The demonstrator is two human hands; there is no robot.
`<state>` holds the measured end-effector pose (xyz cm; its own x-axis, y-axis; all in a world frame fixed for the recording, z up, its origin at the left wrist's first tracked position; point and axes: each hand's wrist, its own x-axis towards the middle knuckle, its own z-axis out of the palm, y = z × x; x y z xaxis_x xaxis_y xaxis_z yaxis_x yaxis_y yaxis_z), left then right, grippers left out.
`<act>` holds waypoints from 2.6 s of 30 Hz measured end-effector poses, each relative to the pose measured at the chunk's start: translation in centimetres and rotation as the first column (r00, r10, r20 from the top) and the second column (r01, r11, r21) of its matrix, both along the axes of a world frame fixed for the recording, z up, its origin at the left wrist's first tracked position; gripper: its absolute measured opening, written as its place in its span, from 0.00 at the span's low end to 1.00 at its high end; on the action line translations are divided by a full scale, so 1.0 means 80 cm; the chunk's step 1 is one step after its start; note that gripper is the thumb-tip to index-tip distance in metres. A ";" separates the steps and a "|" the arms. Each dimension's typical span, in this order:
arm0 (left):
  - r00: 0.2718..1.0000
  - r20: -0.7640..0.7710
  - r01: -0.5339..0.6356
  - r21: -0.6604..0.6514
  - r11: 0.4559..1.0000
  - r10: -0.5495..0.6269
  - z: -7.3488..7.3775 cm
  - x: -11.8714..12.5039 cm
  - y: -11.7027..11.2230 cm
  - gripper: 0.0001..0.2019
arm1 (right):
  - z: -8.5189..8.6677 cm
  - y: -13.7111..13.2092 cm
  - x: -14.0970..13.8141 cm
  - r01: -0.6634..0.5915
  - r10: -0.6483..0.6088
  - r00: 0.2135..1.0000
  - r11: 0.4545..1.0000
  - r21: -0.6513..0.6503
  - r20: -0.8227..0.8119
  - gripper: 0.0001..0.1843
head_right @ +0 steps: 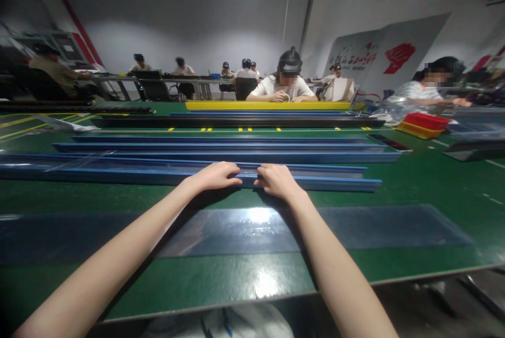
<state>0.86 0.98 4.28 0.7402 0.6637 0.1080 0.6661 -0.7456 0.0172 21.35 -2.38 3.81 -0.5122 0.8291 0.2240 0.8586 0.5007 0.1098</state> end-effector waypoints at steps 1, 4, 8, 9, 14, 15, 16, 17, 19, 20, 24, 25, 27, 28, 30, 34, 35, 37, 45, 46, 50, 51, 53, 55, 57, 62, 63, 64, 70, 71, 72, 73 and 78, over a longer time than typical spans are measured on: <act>1.000 -0.004 -0.004 0.003 1.000 0.004 0.000 0.001 -0.001 0.13 | 0.001 0.000 0.001 0.002 -0.002 1.000 1.000 -0.003 0.000 0.10; 1.000 -0.007 -0.006 -0.001 1.000 0.006 0.002 0.002 -0.003 0.13 | 0.003 -0.002 0.007 0.024 -0.024 1.000 1.000 -0.018 -0.001 0.09; 1.000 0.024 0.001 -0.013 1.000 -0.001 0.004 0.001 -0.002 0.11 | 0.007 -0.003 0.017 0.067 -0.067 0.998 0.997 -0.042 0.011 0.09; 1.000 0.031 0.000 -0.016 1.000 0.001 0.004 0.000 -0.002 0.10 | 0.008 -0.004 0.020 0.078 -0.078 0.997 0.996 -0.047 0.015 0.09; 0.999 0.037 0.002 -0.023 1.000 -0.001 0.001 -0.004 0.002 0.10 | 0.012 -0.005 0.034 0.136 -0.134 0.990 0.989 -0.060 0.041 0.09; 0.999 0.037 0.001 -0.024 1.000 0.000 0.000 -0.004 0.002 0.10 | 0.011 -0.005 0.036 0.146 -0.143 0.989 0.988 -0.059 0.045 0.09; 0.999 0.038 0.001 -0.026 1.000 0.000 -0.001 -0.005 0.003 0.10 | 0.011 -0.005 0.038 0.153 -0.150 0.988 0.987 -0.056 0.047 0.09; 0.999 0.041 0.001 -0.029 1.000 0.000 -0.002 -0.005 0.004 0.11 | 0.011 -0.005 0.039 0.156 -0.153 0.987 0.986 -0.053 0.047 0.09; 0.999 0.050 0.001 -0.038 0.999 0.000 -0.003 -0.005 0.005 0.11 | 0.011 -0.006 0.039 0.155 -0.152 0.987 0.987 -0.048 0.048 0.10; 0.998 0.055 0.001 -0.045 0.999 0.002 -0.003 -0.005 0.005 0.11 | 0.011 -0.006 0.039 0.154 -0.151 0.987 0.987 -0.047 0.050 0.10; 0.998 0.059 -0.015 -0.049 0.999 0.018 -0.003 -0.006 0.006 0.13 | 0.013 -0.007 0.038 0.156 -0.152 0.986 0.986 -0.053 0.060 0.09; 0.998 0.057 -0.019 -0.048 0.999 0.021 -0.003 -0.005 0.006 0.13 | 0.013 -0.008 0.038 0.157 -0.154 0.986 0.986 -0.054 0.062 0.09; 0.998 0.052 -0.024 -0.050 0.998 0.027 -0.002 -0.004 0.006 0.13 | 0.013 -0.009 0.037 0.152 -0.149 0.987 0.987 -0.049 0.063 0.10; 0.998 0.051 -0.026 -0.051 0.998 0.029 -0.002 -0.004 0.005 0.13 | 0.013 -0.009 0.036 0.145 -0.142 0.988 0.989 -0.044 0.058 0.10; 0.998 0.053 -0.029 -0.051 0.998 0.032 -0.002 -0.004 0.005 0.13 | 0.011 -0.010 0.032 0.126 -0.124 0.991 0.991 -0.035 0.044 0.12; 0.998 0.056 -0.035 -0.057 0.998 0.038 -0.002 -0.003 0.005 0.12 | 0.005 -0.010 0.018 0.097 -0.096 0.994 0.995 -0.019 0.043 0.14; 0.998 0.056 -0.037 -0.058 0.998 0.040 -0.002 -0.003 0.004 0.12 | 0.003 -0.009 0.014 0.086 -0.086 0.995 0.996 -0.011 0.049 0.13; 0.997 0.056 -0.042 -0.058 0.997 0.045 -0.002 -0.004 0.004 0.12 | 0.001 -0.006 0.010 0.074 -0.073 0.996 0.997 -0.001 0.058 0.12; 0.999 0.042 -0.018 0.006 1.000 0.017 0.000 -0.004 0.003 0.12 | 0.000 -0.001 0.012 0.056 -0.056 0.998 0.998 0.009 0.027 0.11; 0.999 0.043 -0.020 0.007 1.000 0.019 0.000 -0.004 0.002 0.12 | 0.000 -0.001 0.013 0.056 -0.056 0.998 0.998 0.004 0.021 0.11; 0.998 0.045 -0.032 0.001 0.999 0.032 0.000 -0.002 0.002 0.13 | 0.002 -0.001 0.017 0.054 -0.054 0.999 0.998 -0.013 0.002 0.10; 0.998 0.044 -0.034 0.000 0.999 0.034 0.001 -0.002 0.001 0.13 | 0.003 -0.002 0.019 0.057 -0.057 0.998 0.998 -0.019 0.002 0.10; 0.998 0.044 -0.036 0.001 0.999 0.036 0.002 -0.001 0.001 0.13 | 0.005 -0.002 0.024 0.071 -0.071 0.997 0.997 -0.025 0.009 0.10; 0.998 0.050 -0.032 0.003 0.999 0.031 0.003 -0.001 0.000 0.13 | 0.006 -0.003 0.029 0.089 -0.089 0.996 0.996 -0.026 0.019 0.10; 0.998 0.057 -0.022 0.004 1.000 0.022 0.003 -0.002 0.000 0.13 | 0.008 -0.003 0.034 0.108 -0.108 0.994 0.994 -0.021 0.028 0.10; 0.998 0.054 -0.008 -0.008 1.000 0.009 0.003 -0.002 0.000 0.13 | 0.009 -0.005 0.041 0.146 -0.146 0.988 0.989 -0.010 0.044 0.11; 0.999 0.054 -0.007 -0.006 1.000 0.007 0.003 -0.002 0.001 0.12 | 0.009 -0.005 0.041 0.145 -0.145 0.988 0.989 -0.006 0.046 0.11; 0.999 0.053 -0.007 -0.003 1.000 0.007 0.002 -0.002 0.001 0.12 | 0.008 -0.005 0.041 0.141 -0.141 0.989 0.990 -0.001 0.047 0.11; 0.999 0.040 0.001 0.013 1.000 -0.002 0.000 -0.001 0.002 0.11 | 0.006 -0.006 0.035 0.129 -0.129 0.991 0.992 -0.004 -0.018 0.12; 0.999 0.036 0.001 0.017 1.000 -0.002 0.000 -0.001 0.002 0.11 | 0.005 -0.006 0.033 0.120 -0.120 0.992 0.993 -0.006 -0.032 0.13; 0.999 0.032 -0.001 0.020 1.000 0.000 0.000 -0.001 0.002 0.11 | 0.004 -0.006 0.032 0.107 -0.107 0.993 0.994 -0.006 -0.044 0.14; 1.000 0.027 -0.003 0.023 1.000 0.003 0.000 -0.001 0.002 0.11 | 0.004 -0.006 0.030 0.093 -0.093 0.994 0.996 -0.003 -0.053 0.14; 1.000 0.013 -0.005 0.041 0.999 0.004 0.000 0.000 0.001 0.11 | 0.000 -0.003 0.028 0.073 -0.072 0.994 0.997 0.007 -0.079 0.11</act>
<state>0.84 1.06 4.25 0.7356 0.6618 0.1446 0.6693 -0.7430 -0.0045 23.55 -2.60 3.80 -0.4312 0.8611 0.2696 0.8988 0.4361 0.0447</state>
